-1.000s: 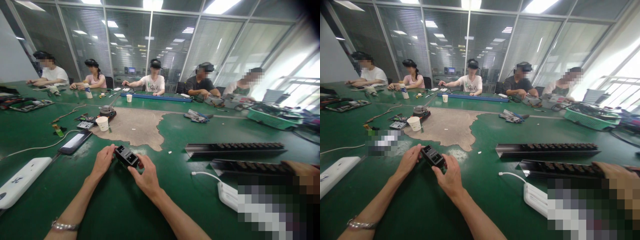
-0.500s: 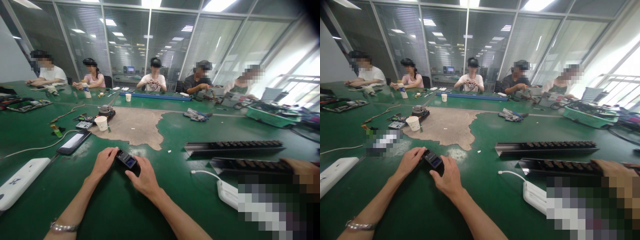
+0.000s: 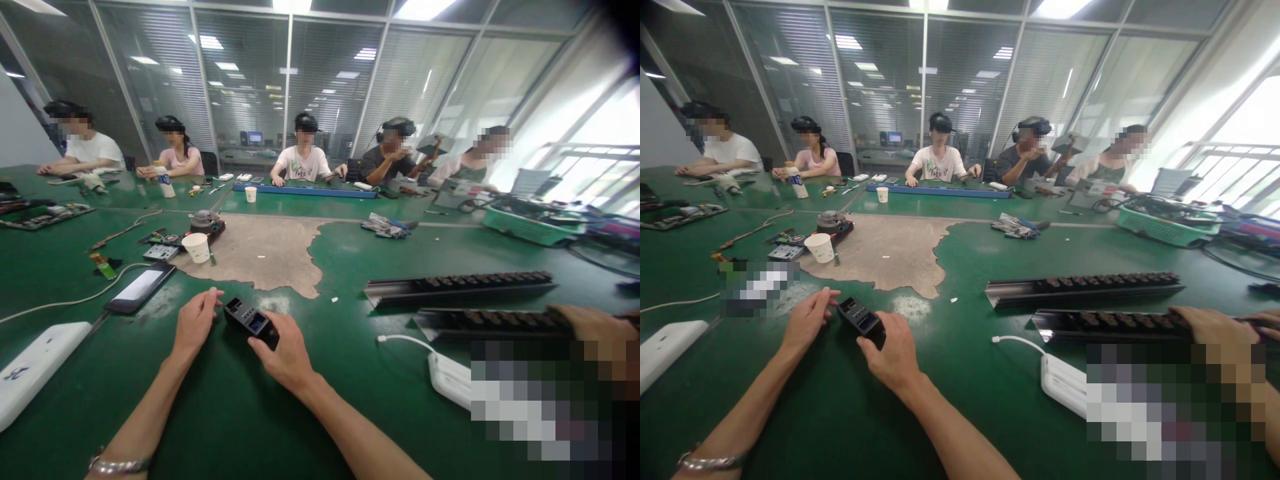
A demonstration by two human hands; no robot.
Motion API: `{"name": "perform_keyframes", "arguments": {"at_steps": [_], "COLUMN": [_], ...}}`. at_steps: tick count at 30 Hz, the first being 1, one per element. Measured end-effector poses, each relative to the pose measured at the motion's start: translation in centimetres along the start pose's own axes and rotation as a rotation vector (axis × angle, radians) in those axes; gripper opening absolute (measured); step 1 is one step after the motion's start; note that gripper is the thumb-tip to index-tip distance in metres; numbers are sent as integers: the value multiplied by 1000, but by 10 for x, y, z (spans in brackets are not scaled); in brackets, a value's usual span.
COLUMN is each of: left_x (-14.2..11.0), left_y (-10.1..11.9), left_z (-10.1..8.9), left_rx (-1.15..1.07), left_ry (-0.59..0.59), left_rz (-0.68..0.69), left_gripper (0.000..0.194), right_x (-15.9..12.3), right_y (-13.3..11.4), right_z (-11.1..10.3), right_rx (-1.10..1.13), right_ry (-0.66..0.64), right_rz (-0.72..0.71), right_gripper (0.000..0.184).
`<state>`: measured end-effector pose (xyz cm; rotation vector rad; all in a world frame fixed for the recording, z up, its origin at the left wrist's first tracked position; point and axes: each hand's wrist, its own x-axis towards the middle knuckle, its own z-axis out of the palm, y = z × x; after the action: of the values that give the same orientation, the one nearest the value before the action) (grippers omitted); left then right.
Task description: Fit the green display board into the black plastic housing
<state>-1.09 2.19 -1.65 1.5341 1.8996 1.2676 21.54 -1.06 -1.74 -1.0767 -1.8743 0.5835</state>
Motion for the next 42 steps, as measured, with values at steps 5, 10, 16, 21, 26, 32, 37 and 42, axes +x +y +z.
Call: {"name": "perform_keyframes", "arguments": {"at_steps": [5,10,16,21,26,32,37,42], "left_x": [-1,-3,-3,-3,-6,-7,-8,-7], "left_y": [2,4,5,2,2,5,9,8], "left_z": [0,0,2,4,4,4,2,1], "left_rx": [8,13,11,30,36,39,29,58], "left_ry": [-32,-61,-152,-181,-210,-215,-212,-163], "left_rz": [6,12,8,19,48,59,65,64], "left_gripper": [58,60,61,61,60,59,61,62], "right_x": [3,11,17,15,12,14,14,8], "right_y": [-4,-3,24,35,34,31,6,-8], "right_z": [-5,-18,-14,-8,-9,-11,-20,-16], "right_rx": [56,103,18,-112,-229,-108,84,98], "right_ry": [63,146,198,151,110,165,188,112], "right_rz": [6,-6,140,144,81,101,69,-2], "right_gripper": [45,40,40,40,47,43,41,44]}}
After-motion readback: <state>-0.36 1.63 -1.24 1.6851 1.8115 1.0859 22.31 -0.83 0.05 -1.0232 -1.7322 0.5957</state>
